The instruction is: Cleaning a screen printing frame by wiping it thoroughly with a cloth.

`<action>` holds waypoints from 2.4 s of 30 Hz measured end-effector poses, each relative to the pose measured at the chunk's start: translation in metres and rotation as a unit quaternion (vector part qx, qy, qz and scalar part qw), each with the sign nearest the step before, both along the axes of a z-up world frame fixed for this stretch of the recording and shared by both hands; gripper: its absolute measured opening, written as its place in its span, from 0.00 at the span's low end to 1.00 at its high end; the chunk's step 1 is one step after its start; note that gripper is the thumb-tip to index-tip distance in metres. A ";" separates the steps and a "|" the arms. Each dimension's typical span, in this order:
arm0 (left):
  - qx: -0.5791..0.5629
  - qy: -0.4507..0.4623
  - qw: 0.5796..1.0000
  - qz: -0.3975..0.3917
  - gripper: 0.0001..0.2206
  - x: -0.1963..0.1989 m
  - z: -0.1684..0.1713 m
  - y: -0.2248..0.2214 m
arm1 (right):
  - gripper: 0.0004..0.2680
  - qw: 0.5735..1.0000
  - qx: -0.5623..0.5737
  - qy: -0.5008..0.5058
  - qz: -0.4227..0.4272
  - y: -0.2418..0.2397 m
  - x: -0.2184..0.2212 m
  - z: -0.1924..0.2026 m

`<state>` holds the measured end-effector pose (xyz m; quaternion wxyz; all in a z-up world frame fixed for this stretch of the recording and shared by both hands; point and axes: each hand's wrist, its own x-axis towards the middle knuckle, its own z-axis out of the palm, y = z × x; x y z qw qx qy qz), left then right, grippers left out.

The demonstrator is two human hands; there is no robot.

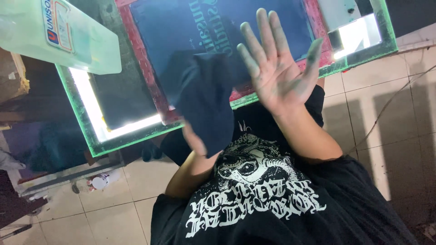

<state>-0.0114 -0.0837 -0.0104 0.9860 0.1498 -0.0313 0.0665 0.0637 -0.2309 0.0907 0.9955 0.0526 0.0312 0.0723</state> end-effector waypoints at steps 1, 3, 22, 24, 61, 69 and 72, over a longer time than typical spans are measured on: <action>0.074 -0.040 0.996 -0.019 0.34 0.005 0.017 -0.012 | 0.35 0.999 -0.014 0.032 -0.001 0.008 -0.002 0.009; 0.147 -0.079 0.985 -0.037 0.33 0.006 0.012 -0.030 | 0.35 0.998 -0.028 0.064 -0.002 0.019 -0.012 -0.003; 0.156 0.045 0.987 0.002 0.18 0.045 -0.052 0.007 | 0.40 0.530 -0.675 -0.474 -0.198 0.065 -0.056 -0.047; 0.145 0.032 0.989 0.004 0.17 0.053 -0.050 0.014 | 0.39 0.512 -0.678 -0.501 -0.165 0.057 -0.060 -0.046; 0.551 -0.163 0.799 0.177 0.16 -0.002 -0.015 -0.067 | 0.28 0.842 -0.442 -0.282 -0.126 0.015 -0.017 -0.041; 0.543 -0.248 0.777 0.202 0.26 0.000 0.021 -0.064 | 0.28 0.867 -0.404 -0.281 -0.077 -0.002 -0.014 -0.024; 0.557 -0.204 0.786 0.176 0.20 -0.003 0.020 -0.057 | 0.27 0.873 -0.398 -0.279 -0.048 -0.005 -0.010 -0.015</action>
